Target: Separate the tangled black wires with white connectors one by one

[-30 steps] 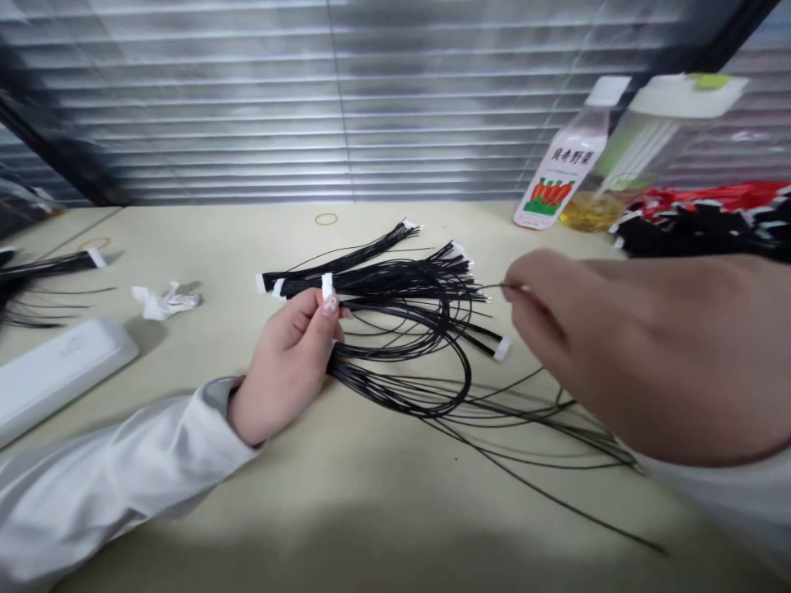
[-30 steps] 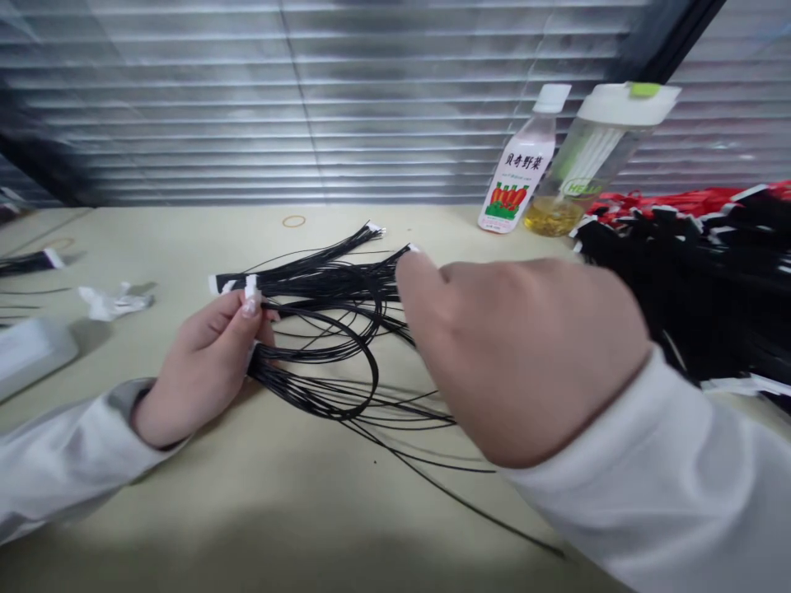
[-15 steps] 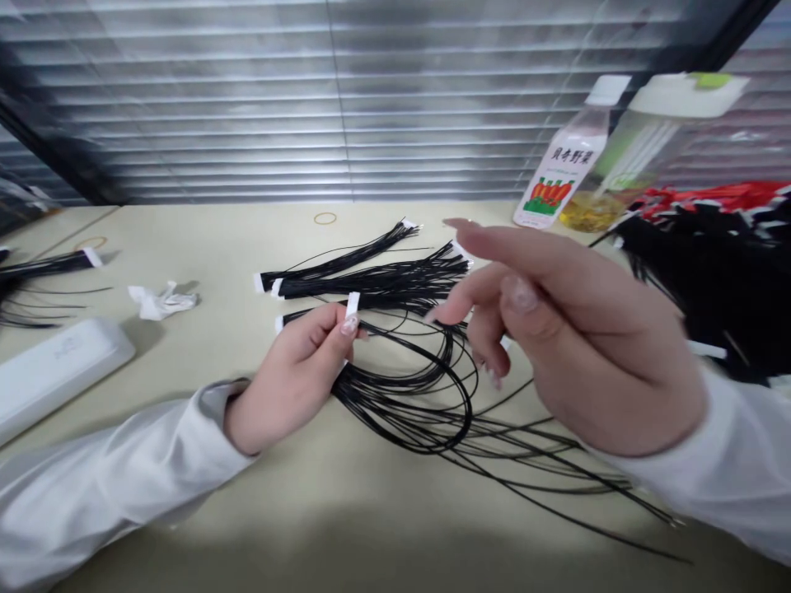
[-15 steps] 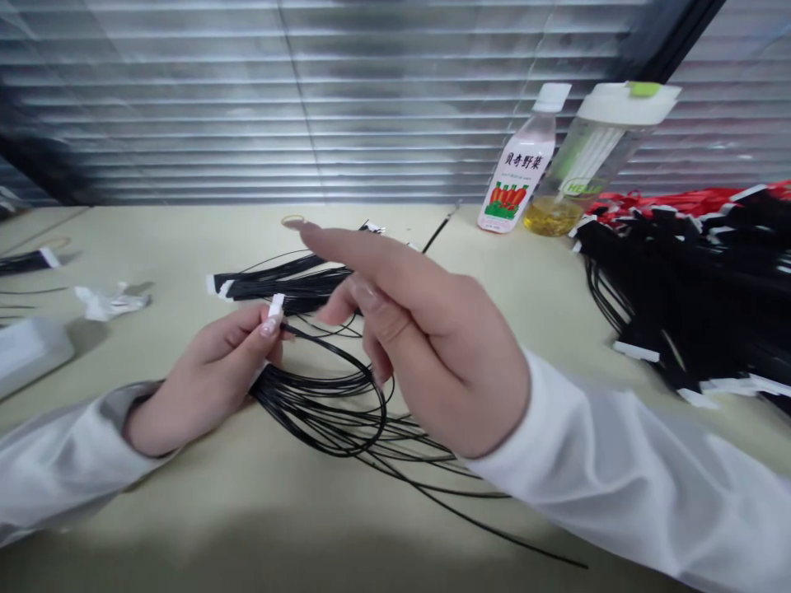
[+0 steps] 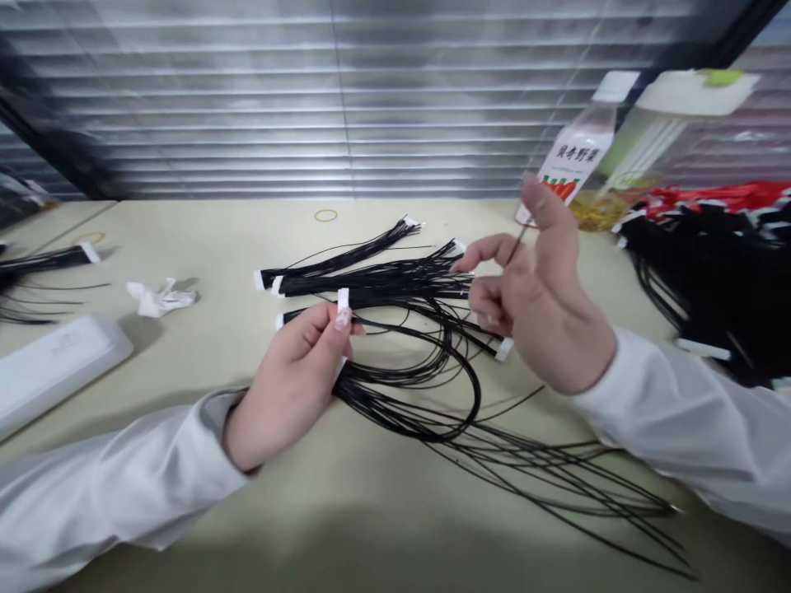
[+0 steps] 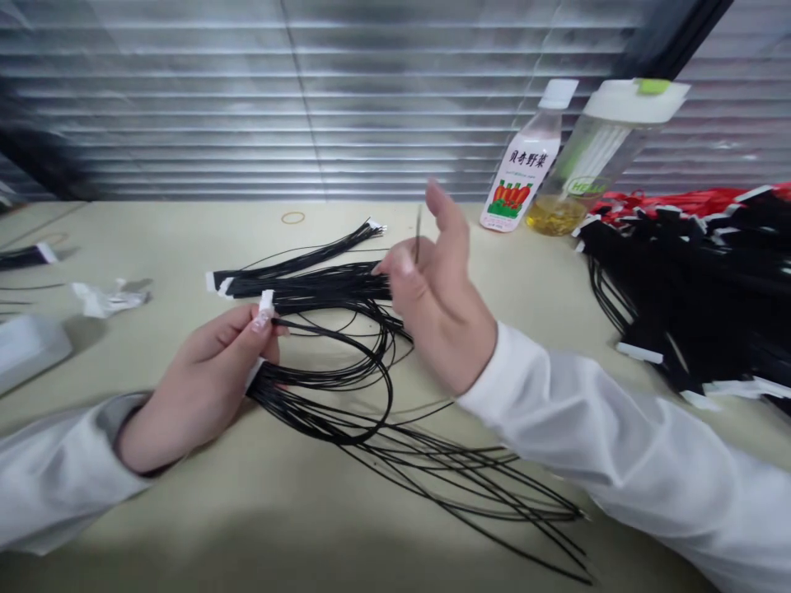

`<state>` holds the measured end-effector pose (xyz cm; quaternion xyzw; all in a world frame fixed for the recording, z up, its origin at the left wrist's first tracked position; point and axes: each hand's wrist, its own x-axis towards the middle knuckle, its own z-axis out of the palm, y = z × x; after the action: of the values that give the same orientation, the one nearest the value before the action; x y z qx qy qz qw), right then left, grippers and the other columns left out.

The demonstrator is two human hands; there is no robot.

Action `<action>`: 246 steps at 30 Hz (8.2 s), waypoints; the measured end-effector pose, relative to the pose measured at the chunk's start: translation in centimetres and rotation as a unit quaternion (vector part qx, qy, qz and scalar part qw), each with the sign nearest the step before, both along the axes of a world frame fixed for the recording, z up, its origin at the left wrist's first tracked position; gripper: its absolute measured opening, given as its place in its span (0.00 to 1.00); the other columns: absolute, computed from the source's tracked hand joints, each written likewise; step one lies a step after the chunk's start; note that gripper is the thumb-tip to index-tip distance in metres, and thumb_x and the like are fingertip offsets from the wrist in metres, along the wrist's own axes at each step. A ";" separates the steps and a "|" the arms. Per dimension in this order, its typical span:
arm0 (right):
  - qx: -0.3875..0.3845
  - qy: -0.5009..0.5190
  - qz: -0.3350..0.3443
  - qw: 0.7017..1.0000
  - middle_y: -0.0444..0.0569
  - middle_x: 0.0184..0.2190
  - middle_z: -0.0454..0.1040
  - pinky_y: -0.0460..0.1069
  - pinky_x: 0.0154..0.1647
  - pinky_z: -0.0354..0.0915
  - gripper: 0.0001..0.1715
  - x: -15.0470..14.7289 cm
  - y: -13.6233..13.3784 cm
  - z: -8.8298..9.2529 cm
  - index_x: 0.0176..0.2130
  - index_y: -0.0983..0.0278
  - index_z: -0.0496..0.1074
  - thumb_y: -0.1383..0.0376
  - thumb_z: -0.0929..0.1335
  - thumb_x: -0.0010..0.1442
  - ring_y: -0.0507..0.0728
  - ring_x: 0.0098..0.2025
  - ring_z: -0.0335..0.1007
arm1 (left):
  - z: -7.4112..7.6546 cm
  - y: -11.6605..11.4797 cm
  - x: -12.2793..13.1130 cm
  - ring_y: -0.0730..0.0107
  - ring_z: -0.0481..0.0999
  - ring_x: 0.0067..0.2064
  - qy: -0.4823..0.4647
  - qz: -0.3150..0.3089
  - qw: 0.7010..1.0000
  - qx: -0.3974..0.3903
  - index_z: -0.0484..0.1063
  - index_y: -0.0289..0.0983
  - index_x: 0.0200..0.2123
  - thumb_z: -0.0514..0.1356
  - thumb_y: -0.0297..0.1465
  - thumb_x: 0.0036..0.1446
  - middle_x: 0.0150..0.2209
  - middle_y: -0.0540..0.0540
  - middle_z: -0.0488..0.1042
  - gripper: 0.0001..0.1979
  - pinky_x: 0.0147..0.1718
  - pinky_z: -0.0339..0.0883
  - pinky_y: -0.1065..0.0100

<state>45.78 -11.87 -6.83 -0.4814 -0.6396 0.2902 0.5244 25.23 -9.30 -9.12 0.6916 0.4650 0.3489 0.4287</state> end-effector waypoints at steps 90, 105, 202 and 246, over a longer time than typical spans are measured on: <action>-0.092 -0.105 0.046 0.989 0.41 0.19 0.60 0.43 0.25 0.55 0.13 -1.9 -0.7 -3.0 0.24 0.66 0.62 0.62 0.61 0.57 0.48 0.24 0.53 | 0.3 -0.4 0.1 0.80 0.54 0.25 0.114 -0.154 0.979 0.069 0.55 0.34 0.23 0.46 0.35 0.59 0.22 0.53 0.55 0.14 0.24 0.51 0.76; -0.063 -0.139 0.051 0.987 0.42 0.21 0.63 0.43 0.27 0.56 0.11 -1.9 -0.8 -3.2 0.25 0.66 0.65 0.63 0.62 0.56 0.48 0.24 0.56 | 0.5 -0.3 0.3 0.80 0.54 0.23 0.141 -0.189 0.968 0.091 0.56 0.35 0.24 0.45 0.34 0.59 0.21 0.54 0.55 0.13 0.22 0.50 0.77; 0.125 -0.278 0.156 0.940 0.44 0.29 0.72 0.49 0.35 0.60 0.09 -3.4 -1.9 -3.6 0.29 0.61 0.71 0.66 0.62 0.55 0.52 0.31 0.66 | -0.4 -0.4 0.0 0.80 0.56 0.24 0.037 -0.078 0.988 0.128 0.57 0.35 0.25 0.47 0.34 0.59 0.21 0.53 0.58 0.12 0.22 0.54 0.76; 0.102 -0.267 0.129 0.949 0.42 0.21 0.70 0.48 0.33 0.57 0.13 -4.8 -2.2 -3.5 0.24 0.63 0.70 0.66 0.61 0.56 0.51 0.25 0.60 | -0.3 -1.0 -0.2 0.79 0.59 0.23 0.092 -0.088 0.974 0.187 0.59 0.35 0.26 0.46 0.33 0.59 0.21 0.52 0.61 0.11 0.22 0.55 0.75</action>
<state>41.01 -14.02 -10.38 -0.3986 -0.8392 0.1496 0.3383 25.04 -10.32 -9.38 0.8270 0.3663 0.3254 0.2757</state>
